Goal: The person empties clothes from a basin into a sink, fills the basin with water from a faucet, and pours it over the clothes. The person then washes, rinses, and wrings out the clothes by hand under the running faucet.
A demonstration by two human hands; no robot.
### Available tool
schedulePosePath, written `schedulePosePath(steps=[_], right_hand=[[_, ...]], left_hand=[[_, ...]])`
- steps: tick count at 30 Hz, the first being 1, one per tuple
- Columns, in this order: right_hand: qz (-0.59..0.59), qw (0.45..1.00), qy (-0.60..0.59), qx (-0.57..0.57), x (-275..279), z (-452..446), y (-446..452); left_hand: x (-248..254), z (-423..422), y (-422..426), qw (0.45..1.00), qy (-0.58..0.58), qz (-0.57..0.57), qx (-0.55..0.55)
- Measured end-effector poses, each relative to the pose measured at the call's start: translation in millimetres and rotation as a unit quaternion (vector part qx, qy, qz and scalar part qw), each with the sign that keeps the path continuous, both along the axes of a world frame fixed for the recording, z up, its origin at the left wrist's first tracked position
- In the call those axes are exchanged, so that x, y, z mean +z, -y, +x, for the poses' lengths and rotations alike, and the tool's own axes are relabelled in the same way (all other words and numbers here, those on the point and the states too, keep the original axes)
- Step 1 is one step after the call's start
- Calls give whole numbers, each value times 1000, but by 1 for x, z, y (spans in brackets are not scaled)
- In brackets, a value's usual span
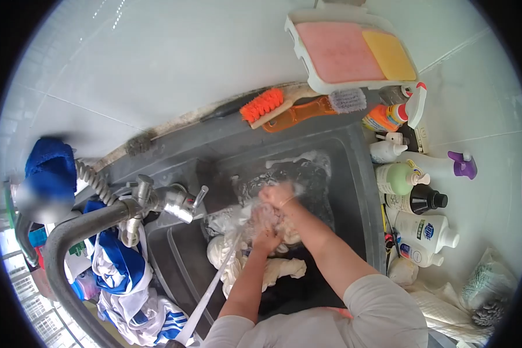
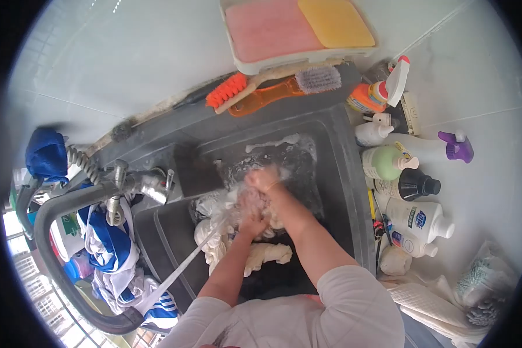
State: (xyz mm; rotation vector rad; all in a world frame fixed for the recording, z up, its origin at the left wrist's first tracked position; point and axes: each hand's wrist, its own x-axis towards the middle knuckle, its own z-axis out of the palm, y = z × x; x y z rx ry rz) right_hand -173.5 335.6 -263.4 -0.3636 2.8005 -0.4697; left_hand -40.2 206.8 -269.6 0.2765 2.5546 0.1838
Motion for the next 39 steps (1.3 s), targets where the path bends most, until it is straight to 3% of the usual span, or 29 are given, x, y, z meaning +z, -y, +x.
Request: schedulePosePath(steps=[1, 2, 3, 4, 5, 6, 7, 8, 9, 10, 12, 13, 15, 16, 18, 19, 20, 22, 23, 24, 25, 26, 27, 29, 30, 32, 34, 39], right_hand=[[13, 1000, 4, 12, 5, -18, -13], [27, 999, 14, 24, 8, -22, -25], [29, 999, 15, 24, 10, -15, -34], [-14, 998, -63, -8, 11, -8, -44], [-56, 988, -141, -39, 9, -1, -50], [-51, 988, -142, -37, 6, 14, -44], [25, 980, -171, -96, 0, 36, -29], [101, 962, -198, -155, -2, 56, -18], [10, 981, -127, -147, 5, 68, -13], [-83, 986, -54, -137, 19, 78, -9], [-161, 981, -31, -106, 79, 98, 4], [-162, 980, -29, -109, 71, 111, 14], [-79, 996, -17, 30, 42, 127, 34], [-80, 996, -15, 31, 27, 120, 41], [-108, 983, -145, -25, 3, 86, 47], [-70, 997, -21, -38, 22, 60, 42], [-33, 993, 105, -50, 45, 32, 37], [33, 984, 100, -147, 16, 0, 28], [19, 991, 76, -106, 24, -17, 18], [7, 996, 54, -67, 35, -23, 2], [6, 996, 56, -67, 35, -17, -11], [-24, 995, -43, -83, 32, -10, -25], [-52, 983, -145, -97, 29, -10, -33], [-5, 966, -205, -156, 8, 22, -24], [37, 941, -255, -217, 1, 46, -16], [-22, 985, -53, -162, 19, 81, 5], [-73, 992, -57, -87, 59, 107, 26], [-105, 986, -112, -62, 28, 106, 52]], left_hand=[[5, -13, 5, 1000, -7, -3, 0], [17, -25, 10, 973, 195, 88, 82], [30, -31, 12, 890, 388, 177, 159], [40, -32, 11, 890, 388, 182, 158], [49, -32, 8, 873, 358, 211, 255], [53, -31, 6, 846, 325, 238, 350], [34, -27, 5, 845, 326, 242, 348], [-1, -20, 3, 909, 188, 300, 218], [-21, -16, 2, 934, 41, 347, 79], [-20, -14, 0, 933, 40, 351, 76], [-15, -12, 2, 959, -94, 268, -13], [-18, -13, 4, 982, -55, 176, -45], [-19, -13, 1, 981, -25, 193, -14], [-17, -12, -2, 977, 2, 211, 20], [-13, -16, -8, 964, 50, 245, 88], [-13, -17, -7, 955, 73, 259, 122], [-54, 3, -25, 956, 73, 255, 124], [-135, 40, 10, 980, -33, 187, 59], [-59, 5, 4, 948, 199, 176, 174], [-50, -9, 7, 950, 193, 174, 176], [-45, -10, 8, 949, 277, 130, 81], [-31, -14, 5, 930, 357, 88, -18], [-16, -18, 2, 930, 357, 92, -21], [42, -36, -9, 870, 405, 169, 225], [17, -29, -7, 868, 407, 174, 226], [-55, 2, 4, 941, 287, 180, 10], [-56, 3, 4, 945, 268, 184, 12], [-43, 1, 5, 969, 162, 187, 13]])
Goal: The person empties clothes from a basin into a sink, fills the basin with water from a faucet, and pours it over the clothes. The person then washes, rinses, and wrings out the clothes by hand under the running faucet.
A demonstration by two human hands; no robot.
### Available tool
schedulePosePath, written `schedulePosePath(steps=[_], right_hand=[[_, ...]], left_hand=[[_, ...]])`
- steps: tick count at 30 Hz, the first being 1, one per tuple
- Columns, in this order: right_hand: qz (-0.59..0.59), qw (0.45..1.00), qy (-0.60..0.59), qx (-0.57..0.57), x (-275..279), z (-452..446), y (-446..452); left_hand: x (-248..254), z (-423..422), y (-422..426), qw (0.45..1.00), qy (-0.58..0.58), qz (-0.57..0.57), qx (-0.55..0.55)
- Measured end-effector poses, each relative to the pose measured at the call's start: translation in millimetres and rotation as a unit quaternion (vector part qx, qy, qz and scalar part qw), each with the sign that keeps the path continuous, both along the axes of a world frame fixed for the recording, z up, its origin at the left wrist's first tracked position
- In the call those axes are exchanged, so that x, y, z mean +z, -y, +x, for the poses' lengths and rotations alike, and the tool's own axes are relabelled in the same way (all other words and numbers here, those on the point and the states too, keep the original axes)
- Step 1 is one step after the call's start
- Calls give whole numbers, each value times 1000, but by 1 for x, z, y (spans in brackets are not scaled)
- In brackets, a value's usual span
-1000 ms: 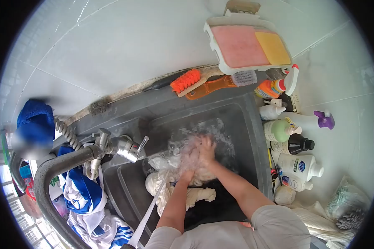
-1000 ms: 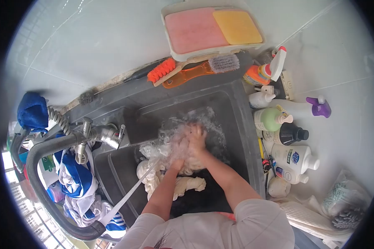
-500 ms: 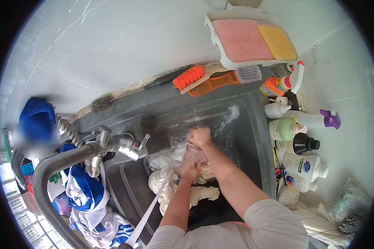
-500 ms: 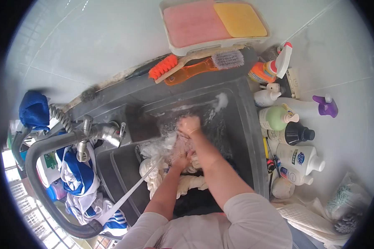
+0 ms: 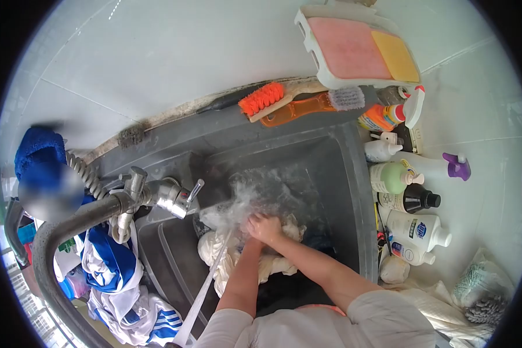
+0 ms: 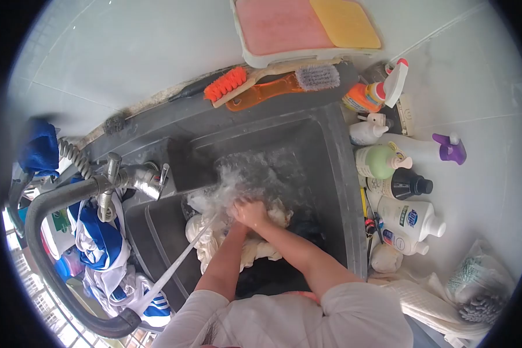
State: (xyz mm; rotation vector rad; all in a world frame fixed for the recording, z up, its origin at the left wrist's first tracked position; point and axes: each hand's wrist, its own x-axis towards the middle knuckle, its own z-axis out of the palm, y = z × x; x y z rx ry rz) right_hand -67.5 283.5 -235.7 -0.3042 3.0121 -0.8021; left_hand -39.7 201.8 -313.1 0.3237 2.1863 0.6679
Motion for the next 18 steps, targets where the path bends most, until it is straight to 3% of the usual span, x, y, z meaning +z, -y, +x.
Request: schedulePosePath(steps=[3, 5, 6, 7, 9, 12, 13, 15, 16, 17, 18], right_hand=[[12, 1000, 11, -25, -23, -55, -3], [34, 999, 10, -12, -26, -83, -14], [55, 998, -28, 20, -26, -100, -28], [56, 998, -34, 17, -20, -114, -43], [117, 993, 15, 10, 2, -122, -77], [137, 986, 93, -35, 55, -104, -110], [144, 985, 93, -34, 64, -91, -109], [210, 967, -9, -142, 71, -62, -97], [210, 967, -11, -144, 68, -51, -96], [219, 975, -41, 4, 60, -40, -94], [223, 960, -70, 153, 51, -33, -94]], left_hand=[[27, -17, 1, 998, -57, -11, 1], [64, -44, -8, 971, 174, -95, -136], [10, -10, 0, 971, -93, -161, -153], [-8, -4, 3, 970, -100, -161, -154], [-20, 9, -1, 990, 38, -85, 106], [90, -26, -14, 977, 0, -91, 191], [87, -22, -15, 978, 2, -84, 192], [77, -22, -16, 987, -47, -142, 65], [101, -29, -22, 982, -52, -178, 46], [97, -25, -24, 981, -52, -179, 44], [90, -20, -25, 965, -194, -129, 119]])
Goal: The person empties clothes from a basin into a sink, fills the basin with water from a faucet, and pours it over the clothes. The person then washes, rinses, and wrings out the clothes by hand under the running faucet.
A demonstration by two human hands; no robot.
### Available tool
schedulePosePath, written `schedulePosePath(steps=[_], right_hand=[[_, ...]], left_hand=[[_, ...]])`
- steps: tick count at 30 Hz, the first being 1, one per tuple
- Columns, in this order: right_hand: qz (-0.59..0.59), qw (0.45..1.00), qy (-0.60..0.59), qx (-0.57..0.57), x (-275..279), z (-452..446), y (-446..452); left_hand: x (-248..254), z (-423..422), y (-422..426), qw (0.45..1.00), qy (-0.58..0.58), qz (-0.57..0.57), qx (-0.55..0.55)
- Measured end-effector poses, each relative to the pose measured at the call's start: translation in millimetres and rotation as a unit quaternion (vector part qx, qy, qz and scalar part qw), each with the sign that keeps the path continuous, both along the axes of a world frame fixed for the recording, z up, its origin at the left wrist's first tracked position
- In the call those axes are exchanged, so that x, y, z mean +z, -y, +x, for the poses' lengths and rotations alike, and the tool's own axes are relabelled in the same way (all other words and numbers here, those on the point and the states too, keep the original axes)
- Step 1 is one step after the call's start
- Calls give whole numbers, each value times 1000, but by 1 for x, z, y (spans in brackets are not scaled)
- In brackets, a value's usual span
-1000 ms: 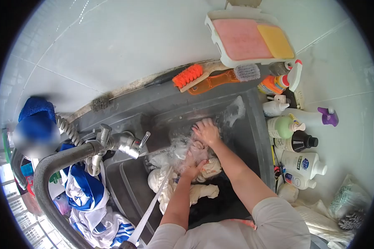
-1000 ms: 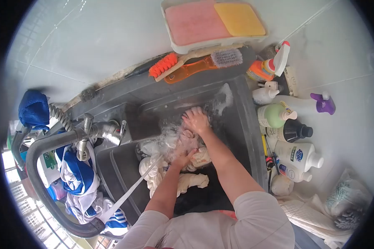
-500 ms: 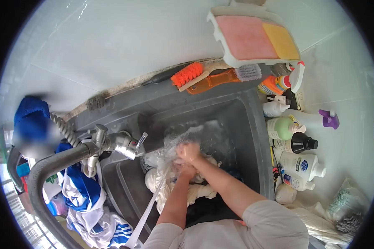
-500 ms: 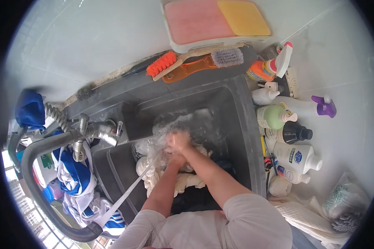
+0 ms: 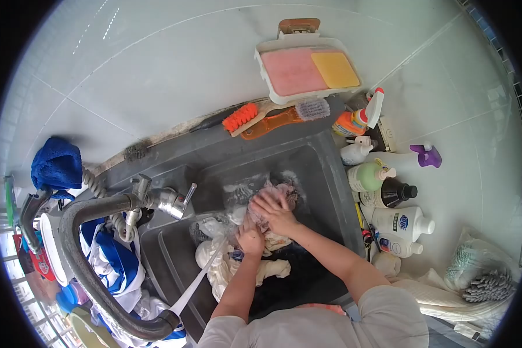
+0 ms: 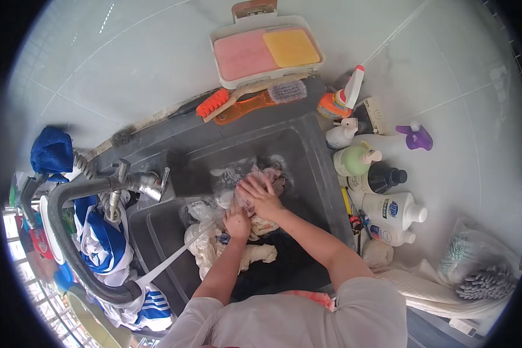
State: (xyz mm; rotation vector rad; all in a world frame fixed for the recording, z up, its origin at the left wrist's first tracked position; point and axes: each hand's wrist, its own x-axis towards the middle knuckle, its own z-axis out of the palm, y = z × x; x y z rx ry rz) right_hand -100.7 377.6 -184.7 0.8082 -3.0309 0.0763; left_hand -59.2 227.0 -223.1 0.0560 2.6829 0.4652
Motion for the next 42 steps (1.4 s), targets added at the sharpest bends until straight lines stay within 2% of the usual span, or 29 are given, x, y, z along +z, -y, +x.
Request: schedulePosePath(steps=[1, 3, 5, 7, 9, 11, 13, 15, 16, 17, 18, 19, 20, 21, 22, 23, 26, 27, 29, 30, 31, 33, 34, 35, 37, 38, 40, 41, 42], right_hand=[[-2, 1000, -1, 0, -6, -4, -3], [-130, 957, 258, -36, -16, -30, -14], [-49, 965, 254, -46, -31, -43, -10], [7, 980, 72, -186, -45, -30, 10], [56, 986, 21, -155, -57, -28, 5], [-41, 986, 163, 6, -30, -41, -24], [-132, 977, 162, 43, -50, -51, -30], [-21, 965, 163, -205, -46, -49, 8], [-46, 949, 161, -267, -41, -47, 27], [-48, 949, 164, -264, -30, -42, 32], [-206, 908, 276, -238, -19, -39, 38], [-353, 834, 373, -202, -2, -41, 41], [-349, 839, 369, -197, 18, -38, 43], [-446, 790, 396, -145, 41, -27, 48], [-536, 728, 418, -90, 63, -17, 53], [-530, 733, 418, -81, 79, -12, 59], [-651, 540, 507, -165, 128, 3, 86], [-651, 542, 508, -156, 130, 3, 94], [-733, 360, 557, -150, 139, 1, 110], [-749, 331, 545, -182, 145, 4, 116], [-747, 335, 549, -169, 150, 2, 123], [-800, 240, 515, -194, 156, 1, 132], [-812, 228, 498, -202, 163, -1, 136], [-810, 233, 499, -200, 172, -6, 137], [-830, 314, 446, -121, 185, -16, 140], [-826, 318, 449, -121, 183, -18, 139], [-668, 657, 335, -96, 178, -20, 139], [-668, 658, 334, -96, 182, -11, 139], [-587, 784, 201, 4, 187, 2, 137]], left_hand=[[-3, 1, 0, 985, -158, 44, 46], [10, -15, 10, 975, -187, 114, 42], [14, -30, 15, 960, -213, 178, 39], [15, -36, 8, 967, -212, 34, -135], [17, -39, 12, 982, -147, 55, -106], [18, -41, 28, 987, -5, -75, -145], [-8, -38, 33, 992, 27, -52, -115], [-15, -36, 28, 987, -81, -103, -92], [-19, -36, 28, 987, -82, -104, -87], [-19, -35, 33, 996, -53, 45, -50], [-18, -35, 39, 981, -28, 193, -13], [1, -36, 43, 980, -35, 194, -12], [36, -34, 44, 937, 70, 322, 112], [58, -26, 46, 850, 175, 440, 231], [-19, -18, 66, 866, 146, 470, 84], [-10, -7, 68, 865, 137, 475, 88], [54, 25, 91, 688, 225, 634, 271], [64, 32, 98, 690, 216, 635, 272], [81, 44, 104, 548, 192, 763, 285], [86, 49, 106, 590, 147, 748, 265], [87, 48, 112, 593, 133, 749, 264], [84, 54, 120, 549, 229, 723, 352], [94, 54, 122, 571, 240, 709, 337], [114, 52, 121, 568, 237, 713, 335], [153, 47, 118, 425, 302, 766, 375], [156, 47, 118, 420, 300, 770, 375], [159, 44, 122, 268, 287, 876, 278], [180, 38, 122, 268, 288, 877, 277], [216, 31, 120, 289, 252, 883, 270]])
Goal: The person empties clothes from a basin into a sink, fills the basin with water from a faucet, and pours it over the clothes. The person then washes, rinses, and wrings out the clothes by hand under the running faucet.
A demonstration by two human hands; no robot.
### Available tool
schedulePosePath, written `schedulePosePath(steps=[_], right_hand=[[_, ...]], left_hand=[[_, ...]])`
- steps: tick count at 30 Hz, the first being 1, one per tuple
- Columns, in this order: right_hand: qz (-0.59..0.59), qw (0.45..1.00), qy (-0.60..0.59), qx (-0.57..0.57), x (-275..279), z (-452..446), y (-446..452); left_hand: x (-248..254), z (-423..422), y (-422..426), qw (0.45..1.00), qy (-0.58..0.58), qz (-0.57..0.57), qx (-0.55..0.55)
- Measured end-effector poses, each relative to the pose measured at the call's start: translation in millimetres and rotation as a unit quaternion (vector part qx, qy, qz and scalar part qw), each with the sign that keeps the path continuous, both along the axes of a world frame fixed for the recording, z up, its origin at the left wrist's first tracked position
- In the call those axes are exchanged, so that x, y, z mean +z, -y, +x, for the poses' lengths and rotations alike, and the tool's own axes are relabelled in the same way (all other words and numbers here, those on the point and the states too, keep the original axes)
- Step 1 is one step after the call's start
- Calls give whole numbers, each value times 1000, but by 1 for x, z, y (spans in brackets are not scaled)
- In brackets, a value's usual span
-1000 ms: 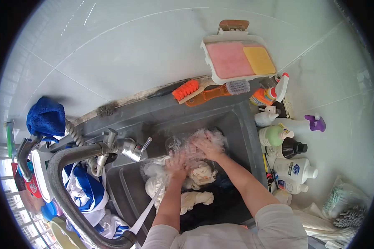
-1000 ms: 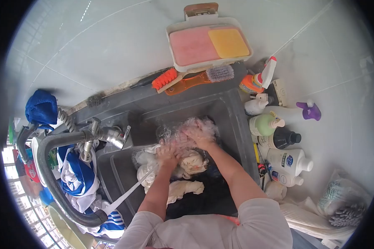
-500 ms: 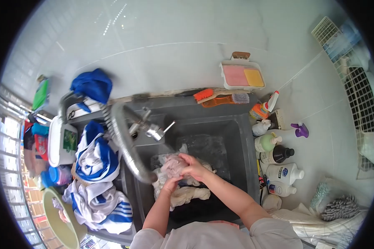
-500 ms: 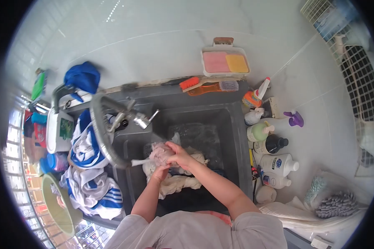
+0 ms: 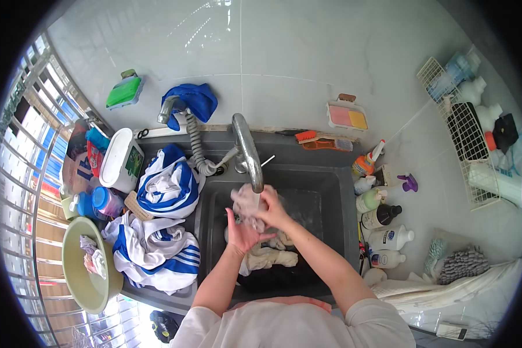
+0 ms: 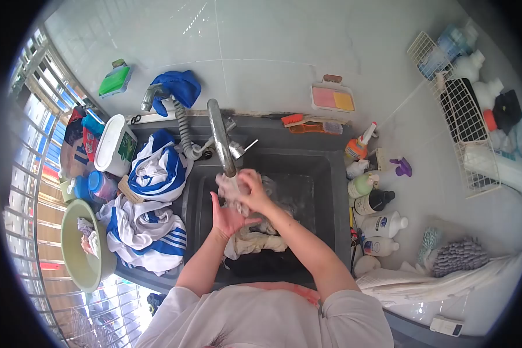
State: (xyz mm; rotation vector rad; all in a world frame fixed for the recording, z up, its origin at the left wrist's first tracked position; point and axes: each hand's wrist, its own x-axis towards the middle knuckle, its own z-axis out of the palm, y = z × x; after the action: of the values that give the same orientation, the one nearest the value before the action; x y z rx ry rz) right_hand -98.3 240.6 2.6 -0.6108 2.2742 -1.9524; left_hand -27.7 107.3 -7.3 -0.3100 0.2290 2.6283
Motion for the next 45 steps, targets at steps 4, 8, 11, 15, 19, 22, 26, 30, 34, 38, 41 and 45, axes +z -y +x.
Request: schedulePosePath(steps=[4, 8, 11, 15, 19, 22, 26, 30, 34, 38, 41, 45], right_hand=[[92, 976, -169, 101, -8, 48, -23], [120, 985, -100, -76, -8, 80, -44], [109, 980, -92, -141, -29, 92, -13], [-86, 947, -188, -247, -48, 49, 8], [-29, 883, -412, -225, -7, 15, -1], [80, 849, -514, -94, 27, -14, -13], [149, 822, -548, 44, 67, -32, -10], [340, 837, -403, 147, 66, -27, -3], [578, 800, -127, 101, 42, -24, 19], [626, 776, -2, 70, 26, -28, 10], [475, 877, -63, 41, 23, -14, -26], [-95, 970, 225, -5, 6, 15, -72]], left_hand=[[-1, -12, 6, 998, -28, -37, 29], [15, -26, 3, 997, 37, -54, 36], [44, -24, -9, 987, 122, 102, 31], [76, 7, -14, 925, 134, 343, -93], [93, 10, 19, 952, 109, 242, -150], [92, 2, 50, 978, -1, -13, -208], [120, -22, 66, 886, -127, -358, -265], [95, -48, 53, 747, -208, -550, -309], [4, -61, 24, 422, -315, -826, -204], [-10, -47, -13, 360, -291, -887, 0], [7, -27, -20, 420, -250, -872, 3], [-36, -24, -8, 626, -230, -744, -39]])
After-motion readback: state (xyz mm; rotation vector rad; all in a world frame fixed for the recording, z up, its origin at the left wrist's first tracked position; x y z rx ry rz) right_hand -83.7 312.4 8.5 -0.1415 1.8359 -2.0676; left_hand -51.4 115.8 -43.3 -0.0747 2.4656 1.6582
